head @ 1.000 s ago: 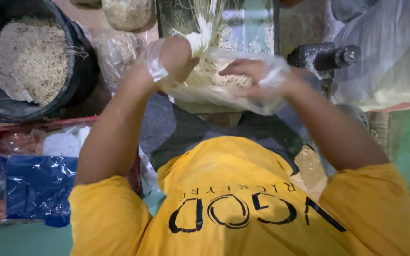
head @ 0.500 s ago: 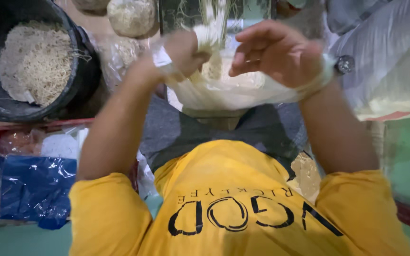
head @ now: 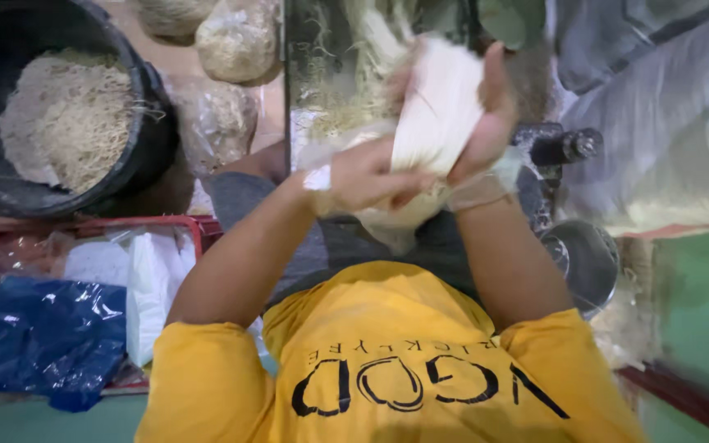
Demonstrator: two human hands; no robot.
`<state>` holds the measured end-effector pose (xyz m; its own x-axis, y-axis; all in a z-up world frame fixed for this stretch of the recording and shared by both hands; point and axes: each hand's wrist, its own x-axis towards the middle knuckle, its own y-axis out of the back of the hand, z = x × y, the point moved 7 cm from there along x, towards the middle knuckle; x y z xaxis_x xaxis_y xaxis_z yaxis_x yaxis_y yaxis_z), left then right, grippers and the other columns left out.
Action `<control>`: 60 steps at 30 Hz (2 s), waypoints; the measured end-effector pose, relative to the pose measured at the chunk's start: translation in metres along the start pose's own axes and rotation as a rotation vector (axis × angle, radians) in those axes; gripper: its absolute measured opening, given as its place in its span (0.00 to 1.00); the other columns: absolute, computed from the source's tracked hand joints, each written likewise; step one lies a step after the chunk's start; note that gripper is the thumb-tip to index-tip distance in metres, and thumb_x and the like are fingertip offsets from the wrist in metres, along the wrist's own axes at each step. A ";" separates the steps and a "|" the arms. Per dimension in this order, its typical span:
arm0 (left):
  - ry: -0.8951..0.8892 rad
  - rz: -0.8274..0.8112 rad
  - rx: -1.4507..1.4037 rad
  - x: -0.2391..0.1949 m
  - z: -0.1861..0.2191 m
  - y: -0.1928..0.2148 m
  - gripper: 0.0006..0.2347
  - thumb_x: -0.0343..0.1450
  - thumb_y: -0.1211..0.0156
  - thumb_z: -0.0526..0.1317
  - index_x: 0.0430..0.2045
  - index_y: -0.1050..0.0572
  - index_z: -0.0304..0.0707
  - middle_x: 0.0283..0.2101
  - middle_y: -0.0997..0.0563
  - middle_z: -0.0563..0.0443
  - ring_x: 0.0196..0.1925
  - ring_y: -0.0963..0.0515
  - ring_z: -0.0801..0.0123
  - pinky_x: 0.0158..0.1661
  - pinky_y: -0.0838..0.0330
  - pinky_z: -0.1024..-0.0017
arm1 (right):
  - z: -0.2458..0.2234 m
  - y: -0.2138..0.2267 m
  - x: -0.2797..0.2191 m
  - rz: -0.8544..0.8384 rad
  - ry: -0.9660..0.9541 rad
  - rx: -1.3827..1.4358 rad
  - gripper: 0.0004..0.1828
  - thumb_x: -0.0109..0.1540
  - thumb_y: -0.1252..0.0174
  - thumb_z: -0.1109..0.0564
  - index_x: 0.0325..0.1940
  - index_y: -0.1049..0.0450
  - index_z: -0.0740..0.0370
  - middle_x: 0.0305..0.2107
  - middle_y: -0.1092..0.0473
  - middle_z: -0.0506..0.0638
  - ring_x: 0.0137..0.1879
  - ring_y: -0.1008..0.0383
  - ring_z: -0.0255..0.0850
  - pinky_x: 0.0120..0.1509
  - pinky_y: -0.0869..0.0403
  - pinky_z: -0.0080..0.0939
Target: The person gathers noodles from a machine and places them into plastic bags. They tie the bags with rubber bands and set them aside. The process is repeated multiple times.
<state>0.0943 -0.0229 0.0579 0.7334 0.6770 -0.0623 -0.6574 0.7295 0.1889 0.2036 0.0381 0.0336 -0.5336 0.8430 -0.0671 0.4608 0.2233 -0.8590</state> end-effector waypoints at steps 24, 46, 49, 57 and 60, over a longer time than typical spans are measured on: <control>-0.520 0.554 -1.327 0.043 -0.047 0.113 0.25 0.78 0.56 0.58 0.47 0.29 0.29 0.35 0.19 0.39 0.33 0.20 0.60 0.34 0.25 0.69 | 0.041 -0.015 -0.062 0.124 -0.243 -0.845 0.21 0.67 0.44 0.60 0.64 0.33 0.57 0.25 0.36 0.45 0.23 0.41 0.29 0.23 0.42 0.31; 0.391 0.047 0.916 0.007 -0.068 0.049 0.10 0.71 0.44 0.39 0.35 0.22 0.27 0.33 0.18 0.29 0.36 0.18 0.42 0.37 0.24 0.52 | -0.002 0.006 -0.027 -0.292 -0.247 -1.360 0.16 0.71 0.45 0.54 0.59 0.28 0.67 0.44 0.24 0.54 0.51 0.20 0.40 0.56 0.21 0.39; 0.420 0.009 0.848 0.005 -0.028 0.049 0.12 0.71 0.44 0.40 0.37 0.23 0.26 0.37 0.19 0.30 0.40 0.18 0.40 0.38 0.23 0.51 | -0.023 -0.029 -0.030 -0.360 -0.202 -1.426 0.14 0.70 0.45 0.59 0.58 0.28 0.68 0.44 0.24 0.53 0.49 0.20 0.38 0.56 0.19 0.35; 0.561 -0.042 0.856 -0.018 0.015 0.056 0.12 0.75 0.49 0.42 0.43 0.24 0.31 0.41 0.18 0.34 0.42 0.18 0.45 0.42 0.23 0.51 | -0.038 -0.053 -0.048 -0.343 -0.162 -1.807 0.13 0.67 0.41 0.59 0.53 0.21 0.68 0.43 0.20 0.56 0.47 0.19 0.41 0.51 0.22 0.41; 0.701 -0.096 0.758 -0.020 -0.022 0.052 0.13 0.77 0.50 0.43 0.42 0.24 0.29 0.39 0.18 0.34 0.40 0.16 0.48 0.42 0.22 0.54 | -0.026 -0.036 -0.040 -0.297 -0.217 -1.673 0.12 0.66 0.42 0.58 0.52 0.21 0.65 0.43 0.20 0.52 0.48 0.18 0.39 0.53 0.20 0.39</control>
<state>0.0416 0.0038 0.0474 0.3514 0.7013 -0.6202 -0.1417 0.6947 0.7053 0.2273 0.0090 0.0801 -0.7455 0.6360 -0.1996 0.4442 0.6972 0.5627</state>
